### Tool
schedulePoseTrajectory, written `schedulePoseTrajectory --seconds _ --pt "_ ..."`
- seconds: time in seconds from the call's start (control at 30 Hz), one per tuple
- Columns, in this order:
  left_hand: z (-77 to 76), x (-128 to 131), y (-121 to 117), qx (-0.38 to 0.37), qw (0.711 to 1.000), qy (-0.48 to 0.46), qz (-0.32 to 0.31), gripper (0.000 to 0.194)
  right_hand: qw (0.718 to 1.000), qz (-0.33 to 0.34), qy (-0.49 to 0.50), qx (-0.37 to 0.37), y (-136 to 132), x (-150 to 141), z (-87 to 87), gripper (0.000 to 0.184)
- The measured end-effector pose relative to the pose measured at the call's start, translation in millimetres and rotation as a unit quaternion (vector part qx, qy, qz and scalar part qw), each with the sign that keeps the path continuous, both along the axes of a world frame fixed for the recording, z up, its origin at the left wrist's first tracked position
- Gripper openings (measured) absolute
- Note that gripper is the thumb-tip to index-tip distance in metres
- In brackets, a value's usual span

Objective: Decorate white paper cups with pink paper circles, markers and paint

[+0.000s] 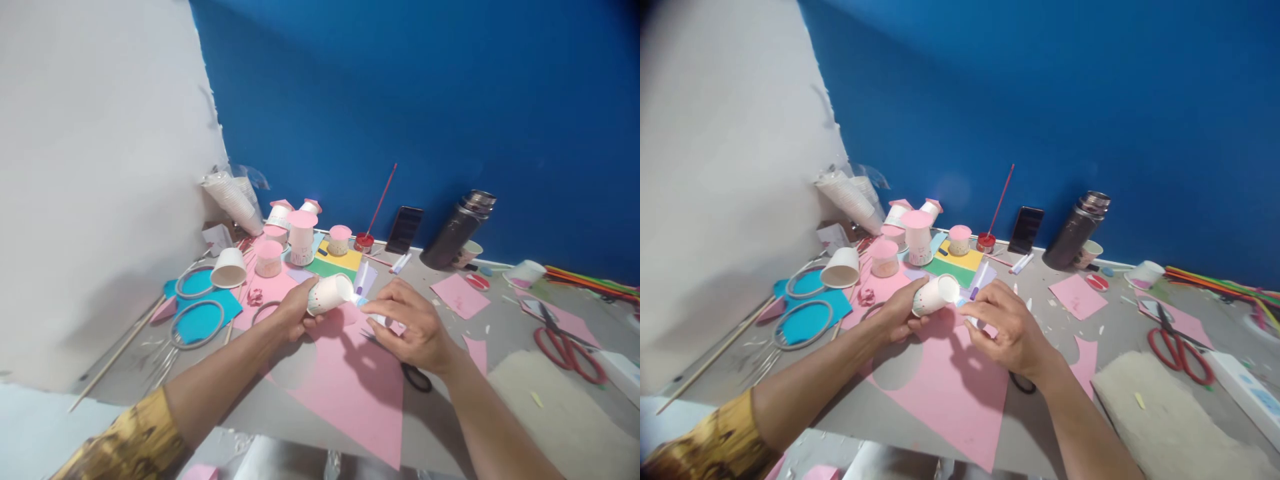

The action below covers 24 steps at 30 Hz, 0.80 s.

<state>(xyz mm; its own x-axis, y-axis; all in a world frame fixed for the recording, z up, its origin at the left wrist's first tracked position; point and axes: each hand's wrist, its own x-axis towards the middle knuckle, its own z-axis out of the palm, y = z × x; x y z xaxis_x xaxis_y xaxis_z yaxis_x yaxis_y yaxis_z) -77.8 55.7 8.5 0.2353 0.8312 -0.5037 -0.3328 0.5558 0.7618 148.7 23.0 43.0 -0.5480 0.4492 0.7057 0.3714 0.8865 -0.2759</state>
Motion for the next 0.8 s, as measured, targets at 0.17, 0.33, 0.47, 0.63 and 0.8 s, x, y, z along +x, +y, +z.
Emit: schedulePoseTrajectory --seconds 0.17,0.33,0.47,0.63,0.8 --pt "-6.0 1 -1 0.037 0.998 0.049 0.021 0.036 0.998 0.047 0.024 -0.027 -8 -7 1.4 0.033" --pt "-5.7 5 -4 0.07 0.993 0.093 0.022 0.036 0.994 -0.01 0.098 -0.055 -6 -7 1.1 0.023" --pt "-3.0 8 -6 0.076 0.99 0.119 0.026 0.033 0.963 -0.064 0.172 -0.199 -3 -4 -2.4 0.008" --pt "-2.3 7 -7 0.098 0.987 0.125 0.013 0.035 0.911 -0.104 0.228 -0.327 -1 -9 -3.1 0.015" --pt "-3.0 8 -9 0.115 0.984 0.134 -0.001 0.034 0.887 -0.163 0.283 -0.326 8 -7 -4.6 0.017"
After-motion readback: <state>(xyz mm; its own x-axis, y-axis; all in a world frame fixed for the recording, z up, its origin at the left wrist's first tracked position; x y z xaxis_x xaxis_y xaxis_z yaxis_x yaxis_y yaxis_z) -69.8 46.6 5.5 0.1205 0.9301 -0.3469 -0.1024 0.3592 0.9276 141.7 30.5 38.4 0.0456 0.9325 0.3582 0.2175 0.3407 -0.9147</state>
